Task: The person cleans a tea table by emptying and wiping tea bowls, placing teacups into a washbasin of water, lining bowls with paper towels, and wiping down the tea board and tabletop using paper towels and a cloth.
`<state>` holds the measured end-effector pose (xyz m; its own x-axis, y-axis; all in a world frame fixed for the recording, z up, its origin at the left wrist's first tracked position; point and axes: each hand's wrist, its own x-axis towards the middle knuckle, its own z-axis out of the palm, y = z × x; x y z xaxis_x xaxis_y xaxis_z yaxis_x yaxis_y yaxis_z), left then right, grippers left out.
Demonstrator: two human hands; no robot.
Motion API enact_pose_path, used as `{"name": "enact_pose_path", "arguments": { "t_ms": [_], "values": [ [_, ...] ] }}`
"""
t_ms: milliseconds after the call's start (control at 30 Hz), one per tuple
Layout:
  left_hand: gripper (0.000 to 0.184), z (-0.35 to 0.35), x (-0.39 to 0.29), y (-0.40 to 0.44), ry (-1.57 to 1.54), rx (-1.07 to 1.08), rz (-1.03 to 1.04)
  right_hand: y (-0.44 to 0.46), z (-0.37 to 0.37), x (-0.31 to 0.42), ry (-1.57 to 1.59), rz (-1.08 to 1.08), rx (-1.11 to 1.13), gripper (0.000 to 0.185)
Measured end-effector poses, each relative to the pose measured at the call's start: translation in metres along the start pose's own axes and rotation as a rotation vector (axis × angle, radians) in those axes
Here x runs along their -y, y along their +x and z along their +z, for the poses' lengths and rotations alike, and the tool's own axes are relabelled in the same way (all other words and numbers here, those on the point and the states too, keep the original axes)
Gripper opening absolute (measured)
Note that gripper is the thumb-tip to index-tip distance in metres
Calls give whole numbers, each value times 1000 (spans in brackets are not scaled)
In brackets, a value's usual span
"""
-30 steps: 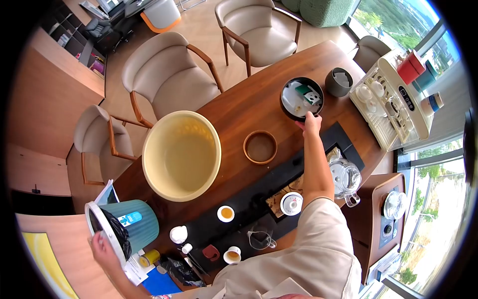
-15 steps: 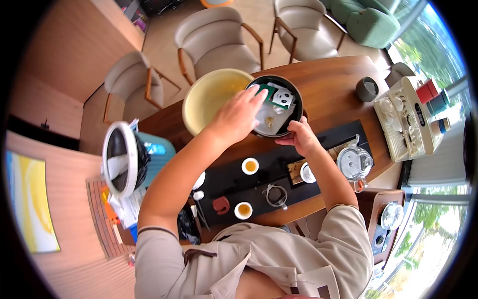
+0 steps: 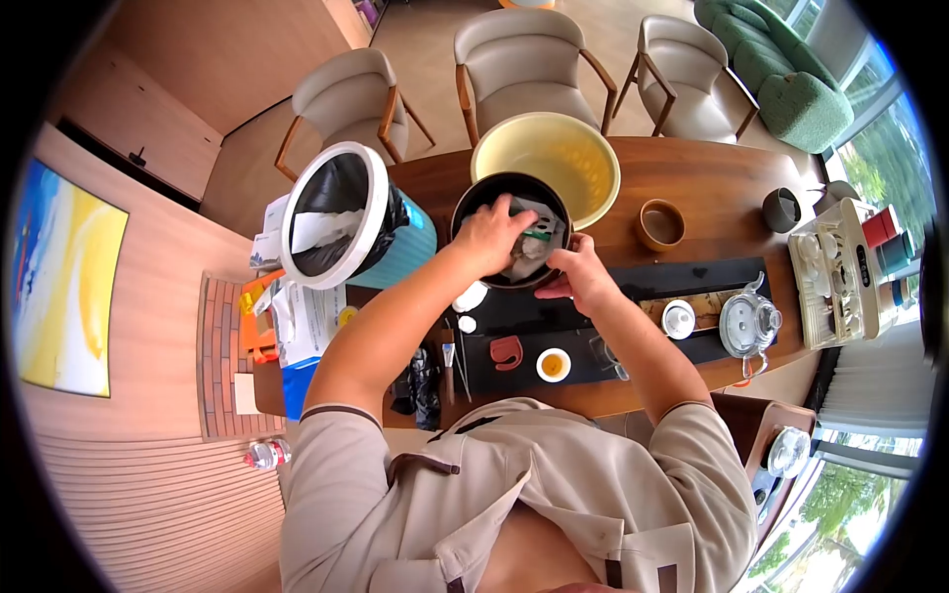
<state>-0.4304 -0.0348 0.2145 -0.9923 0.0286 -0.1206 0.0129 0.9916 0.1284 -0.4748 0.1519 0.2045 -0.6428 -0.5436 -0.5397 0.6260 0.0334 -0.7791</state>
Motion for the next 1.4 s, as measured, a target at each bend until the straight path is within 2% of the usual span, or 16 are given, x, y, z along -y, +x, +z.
{"name": "enact_pose_path", "arguments": {
  "t_ms": [200, 300, 467, 600, 667, 733, 767, 800, 867, 900, 1000, 1100, 1200, 1267, 1333, 1400],
  "values": [
    [54, -19, 16, -10, 65, -2, 139, -10, 19, 0, -42, -30, -17, 70],
    [29, -26, 19, -15, 132, 14, 272, -18, 26, 7, -42, -46, -17, 69],
    [21, -41, 32, -26, 95, -56, 213, -19, 34, 14, -66, -62, 11, 67],
    [26, -82, 57, -42, -87, -276, -9, -19, 38, 20, -80, -51, 37, 57],
    [35, -123, 71, -66, -206, -229, -222, -18, 37, 17, -45, -63, 78, 68],
    [43, -148, 98, -91, -314, -299, -419, -19, 35, 12, -36, -65, 66, 68],
    [56, -134, 139, -94, -287, -416, -422, -18, 28, 9, -25, -36, 72, 68],
    [54, -137, 161, -104, -160, -395, -490, -19, 18, 8, -6, -13, 63, 68],
    [51, -92, 245, -112, -172, -515, -544, -34, 8, 2, 24, -24, -41, 68],
    [52, -74, 275, -118, -68, -431, -651, -37, -1, -3, 55, -37, -63, 69],
    [50, -39, 281, -126, 132, -229, -933, -44, -36, -14, 131, -55, -140, 69],
    [44, 28, 324, -122, 147, -50, -900, -51, -79, -18, 215, -63, -241, 68],
    [40, 54, 331, -113, 12, 103, -729, -49, -127, -11, 311, -96, -375, 48],
    [38, 53, 335, -115, -120, 89, -613, -26, -187, -14, 453, -142, -255, 39],
    [37, 43, 338, -113, -192, 61, -508, -13, -218, 6, 517, -237, -429, 30],
    [42, -16, 284, -101, -78, 122, -485, 18, -257, 25, 599, -287, -614, 34]
  ]
}}
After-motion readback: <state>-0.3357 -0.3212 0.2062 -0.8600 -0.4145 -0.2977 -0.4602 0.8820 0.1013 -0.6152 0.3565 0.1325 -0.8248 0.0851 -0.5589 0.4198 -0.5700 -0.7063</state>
